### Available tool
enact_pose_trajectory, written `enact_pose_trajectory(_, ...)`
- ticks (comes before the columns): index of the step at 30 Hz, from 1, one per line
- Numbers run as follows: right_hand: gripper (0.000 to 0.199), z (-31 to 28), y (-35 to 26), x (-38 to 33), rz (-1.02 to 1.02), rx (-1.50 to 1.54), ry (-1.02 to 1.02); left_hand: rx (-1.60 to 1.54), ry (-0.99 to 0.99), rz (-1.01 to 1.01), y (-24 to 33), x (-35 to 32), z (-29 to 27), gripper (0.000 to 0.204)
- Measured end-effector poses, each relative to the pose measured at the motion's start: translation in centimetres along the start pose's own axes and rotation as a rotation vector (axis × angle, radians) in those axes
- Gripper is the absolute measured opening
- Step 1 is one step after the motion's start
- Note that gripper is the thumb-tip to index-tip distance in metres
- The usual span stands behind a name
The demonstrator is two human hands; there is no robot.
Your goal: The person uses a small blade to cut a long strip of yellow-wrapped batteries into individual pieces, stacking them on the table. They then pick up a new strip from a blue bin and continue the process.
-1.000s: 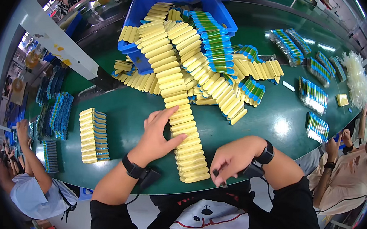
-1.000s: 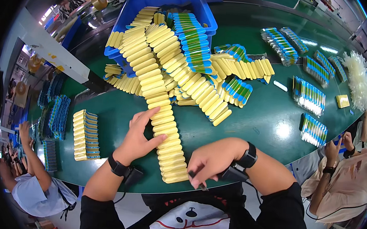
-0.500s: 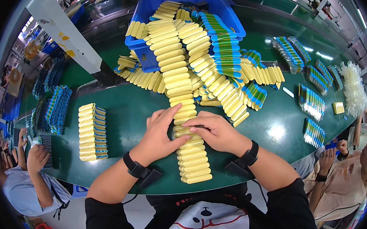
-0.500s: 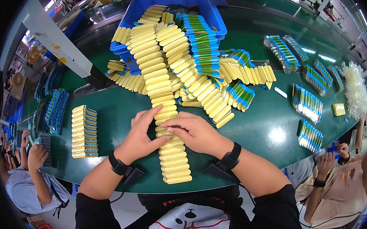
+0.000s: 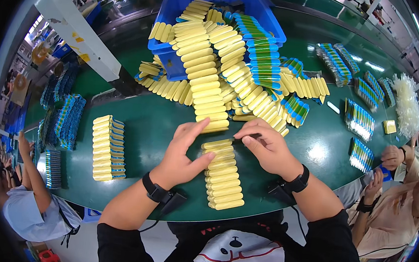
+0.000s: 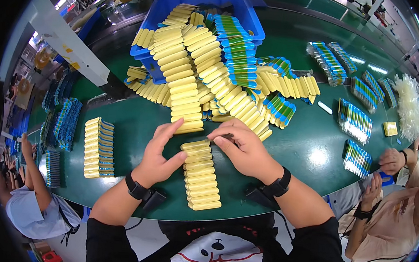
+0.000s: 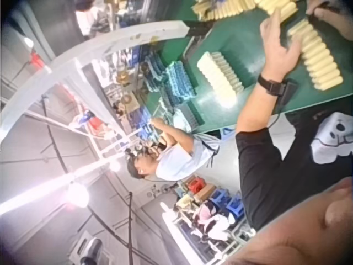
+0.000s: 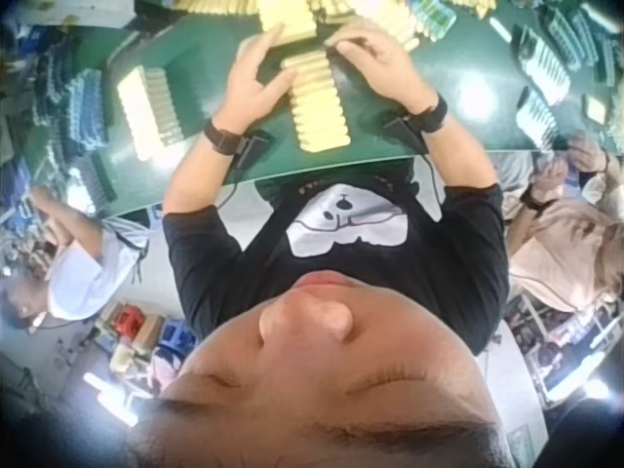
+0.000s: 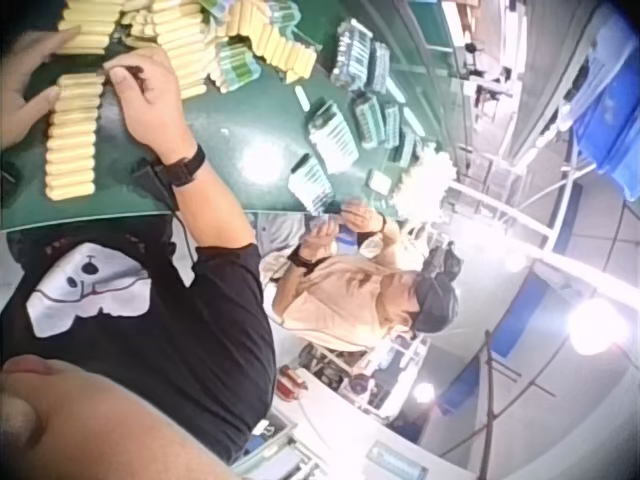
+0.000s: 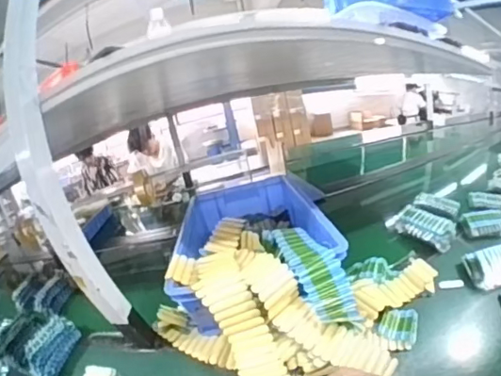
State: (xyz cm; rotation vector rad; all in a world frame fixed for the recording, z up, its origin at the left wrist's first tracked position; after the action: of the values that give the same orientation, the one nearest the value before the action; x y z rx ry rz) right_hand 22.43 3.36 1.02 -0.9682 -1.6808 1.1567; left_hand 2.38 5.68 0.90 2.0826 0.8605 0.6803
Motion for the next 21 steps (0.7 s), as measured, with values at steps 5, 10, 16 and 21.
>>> enact_pose_trajectory(5,0.015,0.5,-1.5,-0.5,-0.095,0.135,-0.131,-0.022,-0.161,0.270,3.2,-1.1,1.5,0.076)
enact_pose_trajectory(10,0.016,2.3,-1.3,-2.0,0.154,0.355,-0.465,-0.007,-0.200,0.313,3.4,-1.1,1.7,0.079)
enact_pose_trajectory(16,0.018,5.8,-2.4,-4.8,0.316,0.473,-0.956,-0.178,0.030,0.127,0.7,0.2,-0.7,0.077)
enact_pose_trajectory(21,0.020,6.2,-2.7,-5.1,0.320,0.461,-0.972,0.106,-0.070,0.053,0.5,1.1,0.1,0.076)
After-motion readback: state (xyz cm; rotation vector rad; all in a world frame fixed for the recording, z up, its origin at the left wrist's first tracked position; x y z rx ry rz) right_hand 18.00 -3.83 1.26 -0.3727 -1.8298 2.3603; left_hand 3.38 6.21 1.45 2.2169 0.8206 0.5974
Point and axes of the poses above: each hand's wrist, its own x-axis towards the middle knuckle, its own z-axis out of the palm, y = z × x, the point moved 7 cm from there along x, towards the middle knuckle, and after that the axes turned 7 degrees about -y, right-handed, at the moved point
